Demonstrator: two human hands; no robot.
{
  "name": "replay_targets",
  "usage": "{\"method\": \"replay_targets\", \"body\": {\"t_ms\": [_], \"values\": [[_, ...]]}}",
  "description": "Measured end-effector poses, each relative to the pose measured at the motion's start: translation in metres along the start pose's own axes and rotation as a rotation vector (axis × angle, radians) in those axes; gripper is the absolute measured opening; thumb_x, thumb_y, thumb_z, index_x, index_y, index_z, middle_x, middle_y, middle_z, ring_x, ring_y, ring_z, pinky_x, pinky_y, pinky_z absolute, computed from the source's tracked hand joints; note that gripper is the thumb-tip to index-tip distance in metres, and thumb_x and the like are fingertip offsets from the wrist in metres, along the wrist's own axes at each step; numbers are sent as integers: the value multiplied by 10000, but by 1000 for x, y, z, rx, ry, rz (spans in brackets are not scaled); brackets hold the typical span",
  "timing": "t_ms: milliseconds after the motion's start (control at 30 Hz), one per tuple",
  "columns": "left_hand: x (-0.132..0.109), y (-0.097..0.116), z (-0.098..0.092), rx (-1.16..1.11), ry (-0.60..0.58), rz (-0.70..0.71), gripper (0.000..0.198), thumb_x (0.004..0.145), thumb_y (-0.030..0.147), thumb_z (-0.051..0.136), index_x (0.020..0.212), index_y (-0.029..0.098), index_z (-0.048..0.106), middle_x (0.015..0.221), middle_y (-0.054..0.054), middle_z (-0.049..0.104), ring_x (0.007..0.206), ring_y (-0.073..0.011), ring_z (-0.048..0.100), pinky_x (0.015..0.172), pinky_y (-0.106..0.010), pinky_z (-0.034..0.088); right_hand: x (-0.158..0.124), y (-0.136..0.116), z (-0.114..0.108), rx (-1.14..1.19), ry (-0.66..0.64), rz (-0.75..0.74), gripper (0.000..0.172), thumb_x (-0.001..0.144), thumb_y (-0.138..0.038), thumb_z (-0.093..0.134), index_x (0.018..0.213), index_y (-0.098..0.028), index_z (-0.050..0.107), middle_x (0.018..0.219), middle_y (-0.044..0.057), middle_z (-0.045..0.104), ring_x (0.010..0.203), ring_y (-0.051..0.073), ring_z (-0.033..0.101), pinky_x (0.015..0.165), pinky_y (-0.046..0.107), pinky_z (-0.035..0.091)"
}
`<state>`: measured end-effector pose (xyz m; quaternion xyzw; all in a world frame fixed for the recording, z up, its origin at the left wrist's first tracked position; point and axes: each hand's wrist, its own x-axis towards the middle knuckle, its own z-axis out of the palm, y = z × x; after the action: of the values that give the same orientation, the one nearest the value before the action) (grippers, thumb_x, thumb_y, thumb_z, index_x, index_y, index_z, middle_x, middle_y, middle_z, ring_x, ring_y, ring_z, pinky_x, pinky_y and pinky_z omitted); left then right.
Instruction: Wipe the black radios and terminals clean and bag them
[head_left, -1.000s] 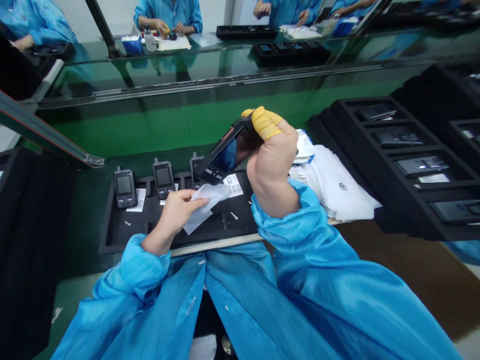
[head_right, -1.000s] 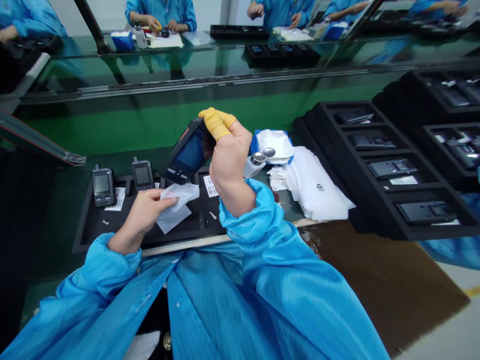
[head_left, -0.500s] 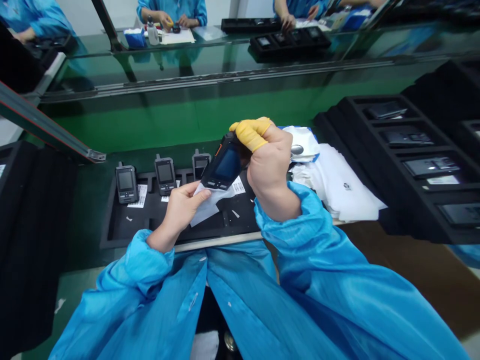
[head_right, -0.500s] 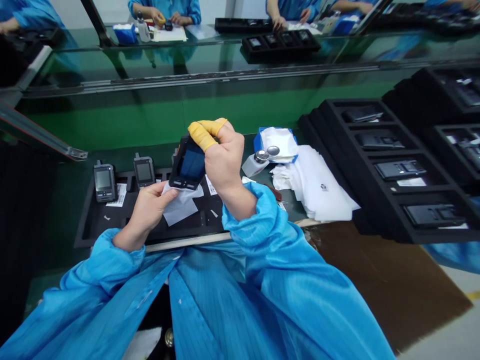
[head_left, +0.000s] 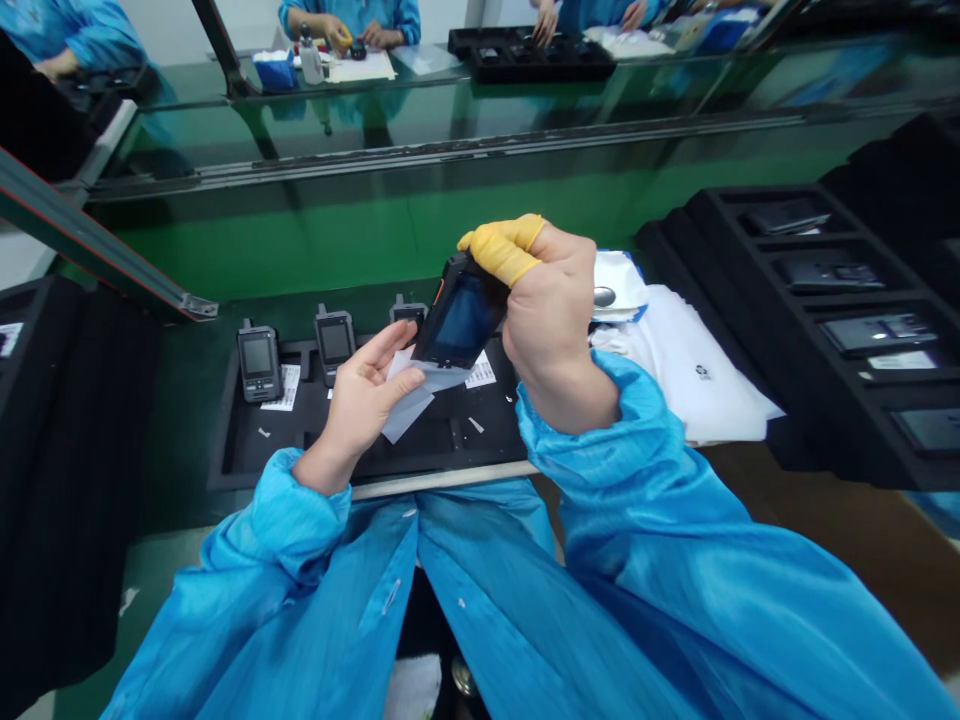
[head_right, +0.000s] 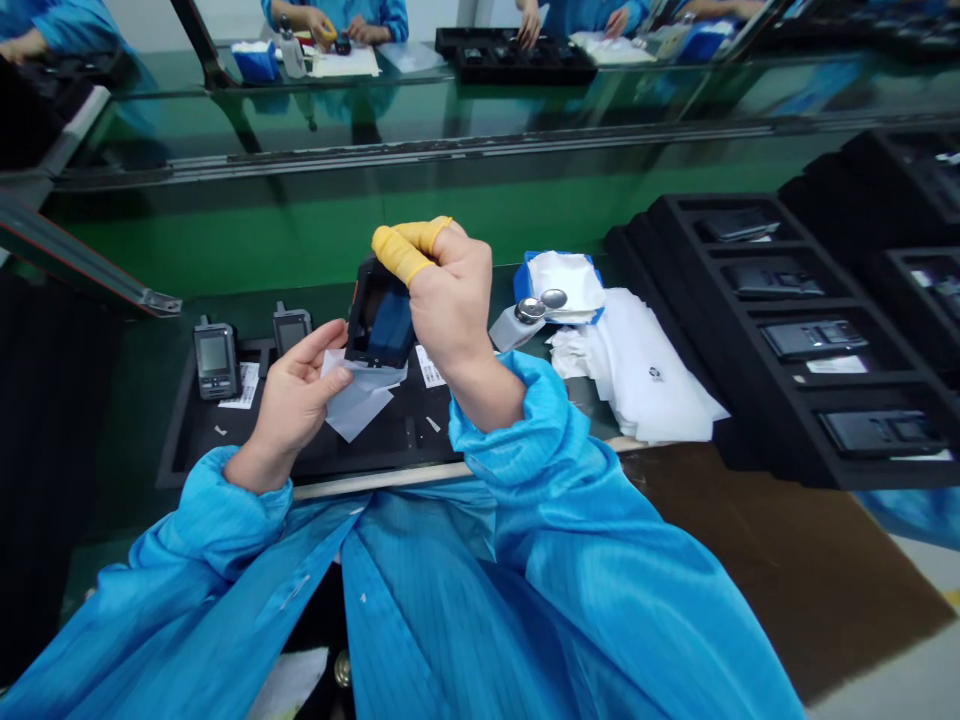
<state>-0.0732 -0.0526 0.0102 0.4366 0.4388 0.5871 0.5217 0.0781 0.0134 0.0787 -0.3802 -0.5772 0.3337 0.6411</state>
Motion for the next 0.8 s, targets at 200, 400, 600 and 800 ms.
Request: {"method": "replay_targets", "body": {"t_ms": [200,400,600,800], "values": [[-2,4,0,308,8,-114,445,614,589,751,625,151,671,561,-7,626,533,-138,549,497,-246,400,-1,-2,5,19,40,5,91,775,-215,646,691,-233,678,710,-59,629,774,120,601,814,333,497],[-3,10,-1,227,4,-36,454,594,576,781,778,165,727,651,-3,664,586,-140,563,574,-262,439,-3,-8,7,-54,12,24,87,762,-245,682,676,-250,671,717,-38,633,760,130,577,773,309,509],[-3,14,4,159,-40,21,490,639,571,765,945,191,731,862,-41,730,786,-200,652,759,-326,510,-10,-7,9,-139,-84,-11,185,834,-355,611,712,-232,679,731,-38,592,850,141,596,867,370,490],[-7,11,-1,174,-88,26,498,691,576,728,1003,188,713,925,-53,732,883,-219,659,787,-308,507,1,1,3,-96,-39,-15,253,837,-447,589,725,-242,686,758,-24,608,854,153,602,862,385,501]]}}
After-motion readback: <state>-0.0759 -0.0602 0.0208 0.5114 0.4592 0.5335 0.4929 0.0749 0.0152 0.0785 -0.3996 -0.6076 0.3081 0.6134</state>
